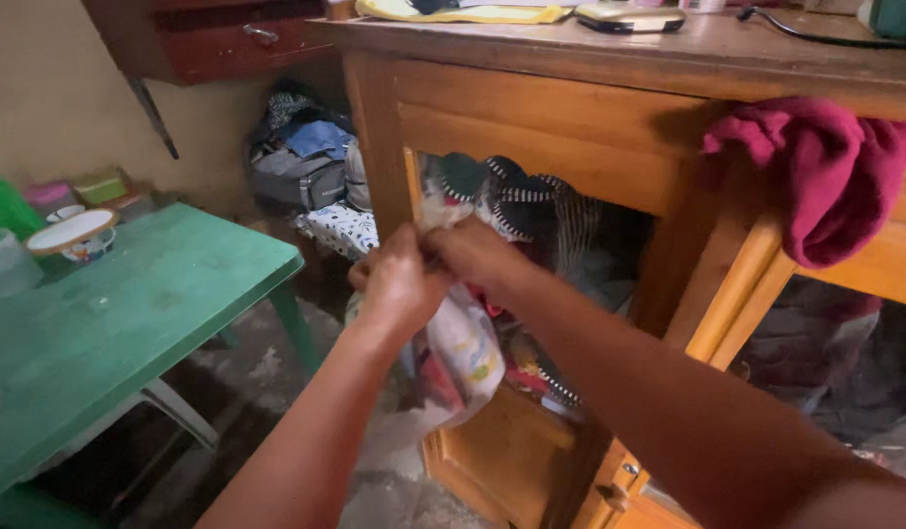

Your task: The person walks through a garage area holding a broom, then enters a kitchen and places the broom against a wall. They move a plastic chair, wipe a pot lid with a cloth, and gather various small items from a basket and countertop into a plastic bag. The person then carries the bag to a wooden cabinet and places it inside.

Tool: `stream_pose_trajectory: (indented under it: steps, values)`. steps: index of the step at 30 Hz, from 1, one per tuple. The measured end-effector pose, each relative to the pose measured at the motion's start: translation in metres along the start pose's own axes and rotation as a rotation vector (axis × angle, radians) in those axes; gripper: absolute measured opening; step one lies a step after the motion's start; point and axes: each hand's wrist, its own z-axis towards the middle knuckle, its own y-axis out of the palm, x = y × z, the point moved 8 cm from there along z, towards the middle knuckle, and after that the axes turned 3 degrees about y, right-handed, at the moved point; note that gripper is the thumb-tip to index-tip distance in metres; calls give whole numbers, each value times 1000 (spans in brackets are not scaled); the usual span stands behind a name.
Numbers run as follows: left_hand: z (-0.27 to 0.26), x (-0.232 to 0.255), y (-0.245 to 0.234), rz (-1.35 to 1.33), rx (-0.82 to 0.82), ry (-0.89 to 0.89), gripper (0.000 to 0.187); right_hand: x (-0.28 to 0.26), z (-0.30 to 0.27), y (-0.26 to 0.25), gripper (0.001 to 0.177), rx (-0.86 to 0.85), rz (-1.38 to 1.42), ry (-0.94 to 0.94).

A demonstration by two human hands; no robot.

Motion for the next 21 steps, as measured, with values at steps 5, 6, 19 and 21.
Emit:
stream_pose_trajectory:
  steps: [5,6,19,21]
  values:
    - [8,8,-8,50,-43,-77,69,-13,-5,-10,30,-42,-224,76]
    - [9,13,-11,50,-40,-56,65,-9,-10,-16,30,1,-95,195]
    - [108,-9,-79,-308,2,-127,40,-46,-6,-14,25,38,290,352]
    - [146,-22,-95,-182,163,-121,36,-46,8,-14,26,30,270,345]
